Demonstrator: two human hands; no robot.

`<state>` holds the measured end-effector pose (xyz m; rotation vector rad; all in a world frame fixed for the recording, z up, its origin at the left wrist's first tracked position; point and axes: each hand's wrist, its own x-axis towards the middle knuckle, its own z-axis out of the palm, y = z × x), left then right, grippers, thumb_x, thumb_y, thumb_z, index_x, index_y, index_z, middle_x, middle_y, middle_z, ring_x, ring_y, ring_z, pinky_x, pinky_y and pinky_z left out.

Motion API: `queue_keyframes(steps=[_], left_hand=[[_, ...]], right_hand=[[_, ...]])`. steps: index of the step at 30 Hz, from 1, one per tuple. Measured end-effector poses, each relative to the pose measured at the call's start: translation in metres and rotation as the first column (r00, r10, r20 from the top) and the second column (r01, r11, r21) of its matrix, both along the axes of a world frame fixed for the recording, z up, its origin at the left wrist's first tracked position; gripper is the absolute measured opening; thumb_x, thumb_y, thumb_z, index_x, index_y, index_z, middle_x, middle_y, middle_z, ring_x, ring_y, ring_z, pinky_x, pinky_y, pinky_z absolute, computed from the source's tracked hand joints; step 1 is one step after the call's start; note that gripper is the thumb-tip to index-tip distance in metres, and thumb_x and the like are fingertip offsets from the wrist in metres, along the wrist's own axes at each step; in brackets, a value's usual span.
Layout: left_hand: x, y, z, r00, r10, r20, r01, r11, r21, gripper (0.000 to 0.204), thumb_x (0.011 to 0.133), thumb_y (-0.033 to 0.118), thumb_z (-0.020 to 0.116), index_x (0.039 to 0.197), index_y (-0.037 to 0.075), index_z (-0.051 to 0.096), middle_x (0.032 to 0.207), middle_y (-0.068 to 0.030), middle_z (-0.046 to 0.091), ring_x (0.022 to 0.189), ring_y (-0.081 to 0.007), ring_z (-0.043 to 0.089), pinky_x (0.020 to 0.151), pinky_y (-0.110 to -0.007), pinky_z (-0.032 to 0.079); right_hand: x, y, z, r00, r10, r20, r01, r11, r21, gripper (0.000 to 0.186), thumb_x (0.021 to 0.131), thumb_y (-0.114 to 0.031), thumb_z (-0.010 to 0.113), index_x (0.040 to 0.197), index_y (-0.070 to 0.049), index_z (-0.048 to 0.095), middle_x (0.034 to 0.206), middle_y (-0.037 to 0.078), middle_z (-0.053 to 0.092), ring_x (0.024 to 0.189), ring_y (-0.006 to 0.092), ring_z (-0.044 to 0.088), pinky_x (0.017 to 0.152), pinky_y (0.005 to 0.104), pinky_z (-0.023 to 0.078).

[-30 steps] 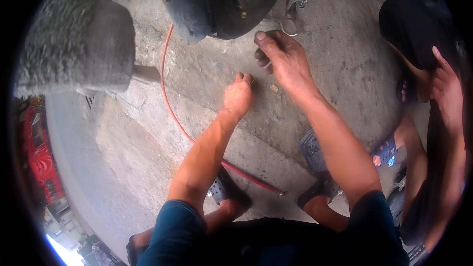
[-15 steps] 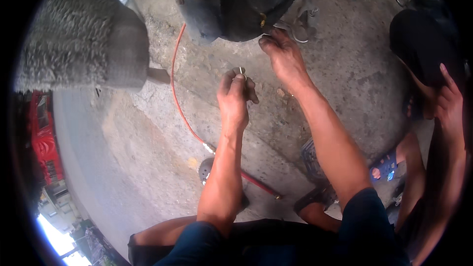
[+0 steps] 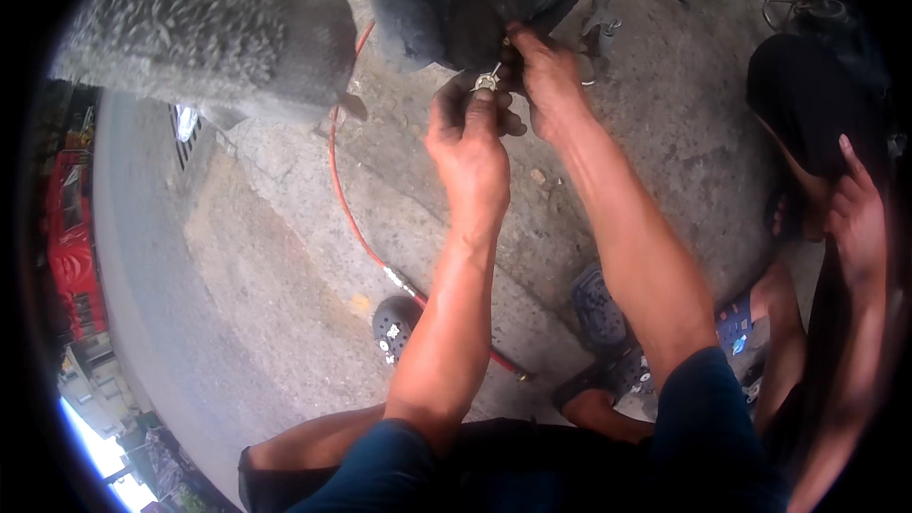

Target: The person attaches an air hose to a scooter's rear tire valve, adjusts the valve using pliers and a small tool by hand, and walks inside a workshop.

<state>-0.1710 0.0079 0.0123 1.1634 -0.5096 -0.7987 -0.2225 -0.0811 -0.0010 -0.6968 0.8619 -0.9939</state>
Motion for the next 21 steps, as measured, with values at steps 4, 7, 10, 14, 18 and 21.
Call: queue_keyframes(steps=[4,7,10,14,18,21], left_hand=[[0.001,-0.002,0.006,0.996,0.001,0.087,0.005,0.997,-0.072,0.021,0.088,0.003,0.049,0.106,-0.007,0.05,0.082,-0.0108,0.06,0.064,-0.0134,0.055,0.057,-0.026,0.047],[-0.003,-0.002,0.014,0.988,0.044,0.149,-0.033,0.996,-0.078,0.02,0.088,0.003,0.049,0.105,-0.006,0.05,0.083,-0.0106,0.061,0.064,-0.0126,0.055,0.057,-0.026,0.046],[-0.008,-0.001,0.015,0.988,0.093,0.122,-0.092,0.996,-0.013,0.018,0.088,0.004,0.049,0.104,-0.005,0.051,0.082,-0.0094,0.062,0.063,-0.012,0.054,0.057,-0.025,0.046],[-0.017,-0.013,0.014,0.96,0.169,0.224,-0.167,0.986,-0.031,0.015,0.089,0.008,0.053,0.097,-0.004,0.055,0.079,-0.0074,0.062,0.063,-0.0108,0.054,0.058,-0.024,0.046],[-0.022,-0.019,0.006,0.902,0.299,0.312,-0.29,0.954,-0.074,0.014,0.089,0.009,0.053,0.095,-0.003,0.057,0.08,-0.0069,0.062,0.065,-0.0101,0.054,0.059,-0.025,0.045],[-0.022,-0.02,0.004,0.889,0.322,0.326,-0.307,0.947,-0.096,0.015,0.089,0.01,0.054,0.095,-0.003,0.057,0.08,-0.007,0.062,0.066,-0.0103,0.054,0.059,-0.025,0.046]], right_hand=[[0.003,0.008,0.026,1.0,0.014,0.003,-0.014,1.0,0.021,0.019,0.088,-0.024,0.056,0.088,-0.005,0.059,0.075,0.003,0.057,0.062,0.0124,0.052,0.055,0.0266,0.043],[-0.005,-0.004,0.039,0.994,0.102,-0.036,-0.098,0.99,0.1,0.021,0.089,-0.024,0.052,0.086,-0.004,0.058,0.077,0.005,0.059,0.063,0.0164,0.058,0.055,0.0299,0.048],[-0.014,-0.016,0.046,0.928,0.349,-0.132,-0.322,0.928,0.189,0.023,0.091,-0.025,0.046,0.088,-0.005,0.057,0.079,0.007,0.06,0.067,0.0187,0.06,0.06,0.0337,0.051],[-0.018,-0.025,0.057,0.864,0.466,-0.192,-0.427,0.879,0.211,0.024,0.092,-0.024,0.043,0.093,-0.003,0.055,0.082,0.009,0.06,0.07,0.0213,0.062,0.063,0.037,0.053],[-0.018,-0.024,0.057,0.854,0.474,-0.216,-0.452,0.88,0.144,0.024,0.092,-0.021,0.044,0.091,0.0,0.055,0.083,0.011,0.06,0.07,0.0235,0.062,0.058,0.0374,0.053],[-0.019,-0.023,0.051,0.87,0.453,-0.196,-0.442,0.892,0.1,0.024,0.091,-0.02,0.045,0.091,0.001,0.056,0.083,0.012,0.06,0.07,0.024,0.062,0.056,0.0377,0.052]])
